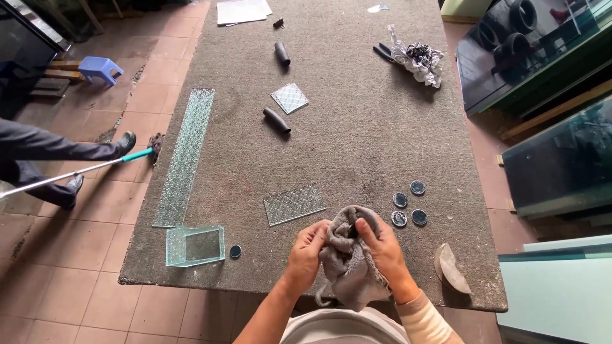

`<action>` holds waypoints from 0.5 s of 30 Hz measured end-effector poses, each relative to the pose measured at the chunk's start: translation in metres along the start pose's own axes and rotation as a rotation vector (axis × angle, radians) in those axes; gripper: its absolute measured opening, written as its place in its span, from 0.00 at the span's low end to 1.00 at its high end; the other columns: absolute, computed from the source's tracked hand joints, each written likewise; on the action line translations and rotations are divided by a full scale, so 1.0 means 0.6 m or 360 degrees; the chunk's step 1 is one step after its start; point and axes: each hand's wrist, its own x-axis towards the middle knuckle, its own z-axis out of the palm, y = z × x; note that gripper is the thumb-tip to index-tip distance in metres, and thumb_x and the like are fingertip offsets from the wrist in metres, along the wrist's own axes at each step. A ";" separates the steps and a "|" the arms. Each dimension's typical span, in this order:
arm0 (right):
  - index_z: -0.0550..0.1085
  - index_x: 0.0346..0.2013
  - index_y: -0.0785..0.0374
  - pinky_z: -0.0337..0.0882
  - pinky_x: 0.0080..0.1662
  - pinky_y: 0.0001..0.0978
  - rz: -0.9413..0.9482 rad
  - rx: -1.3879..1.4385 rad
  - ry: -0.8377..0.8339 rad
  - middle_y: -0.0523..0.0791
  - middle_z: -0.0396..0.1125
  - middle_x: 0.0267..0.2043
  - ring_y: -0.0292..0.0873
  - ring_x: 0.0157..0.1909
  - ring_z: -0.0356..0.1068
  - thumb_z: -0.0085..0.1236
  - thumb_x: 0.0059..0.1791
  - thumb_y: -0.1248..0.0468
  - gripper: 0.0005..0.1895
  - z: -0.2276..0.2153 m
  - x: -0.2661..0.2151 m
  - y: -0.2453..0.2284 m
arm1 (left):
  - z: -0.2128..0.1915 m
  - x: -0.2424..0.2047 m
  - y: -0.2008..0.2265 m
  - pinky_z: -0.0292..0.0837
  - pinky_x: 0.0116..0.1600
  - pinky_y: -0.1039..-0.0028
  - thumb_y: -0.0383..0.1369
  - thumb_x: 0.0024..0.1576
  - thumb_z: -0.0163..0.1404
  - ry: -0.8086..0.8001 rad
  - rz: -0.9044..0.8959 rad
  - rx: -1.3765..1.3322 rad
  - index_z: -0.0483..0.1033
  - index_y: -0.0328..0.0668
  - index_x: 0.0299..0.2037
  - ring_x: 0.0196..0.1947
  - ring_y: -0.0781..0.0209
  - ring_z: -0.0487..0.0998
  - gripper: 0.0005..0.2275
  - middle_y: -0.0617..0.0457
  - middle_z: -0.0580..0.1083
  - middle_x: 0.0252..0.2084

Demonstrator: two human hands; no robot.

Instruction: The person uses pliers to hold a small metal disc, then rubs it with a sanding pad and wipes it with a cloth. They repeat this process on several discs, placing each finished disc on the table.

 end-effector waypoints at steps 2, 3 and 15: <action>0.80 0.56 0.63 0.77 0.55 0.34 -0.0114 -0.0163 0.0051 0.47 0.80 0.49 0.42 0.51 0.77 0.53 0.55 0.43 0.29 0.008 -0.004 -0.021 | 0.008 -0.010 -0.008 0.73 0.36 0.80 0.33 0.72 0.49 0.0002 0.0020 -0.0025 0.78 0.38 0.48 0.35 0.69 0.76 0.08 0.52 0.79 0.38; 0.82 0.49 0.61 0.75 0.49 0.32 -0.0230 -0.0328 0.0103 0.44 0.78 0.42 0.38 0.45 0.75 0.48 0.58 0.43 0.27 0.012 -0.006 -0.031 | 0.012 -0.014 -0.012 0.66 0.29 0.88 0.30 0.70 0.54 0.0001 0.0043 -0.0050 0.77 0.39 0.54 0.30 0.76 0.75 0.07 0.55 0.79 0.37; 0.56 0.83 0.55 0.53 0.36 0.31 -0.0167 -0.0452 -0.0237 0.32 0.43 0.20 0.32 0.23 0.45 0.26 0.57 0.34 0.45 0.044 -0.078 -0.153 | 0.057 0.012 0.053 0.54 0.31 0.72 0.29 0.72 0.48 0.0185 0.0518 0.0981 0.72 0.46 0.40 0.25 0.70 0.59 0.07 0.61 0.66 0.27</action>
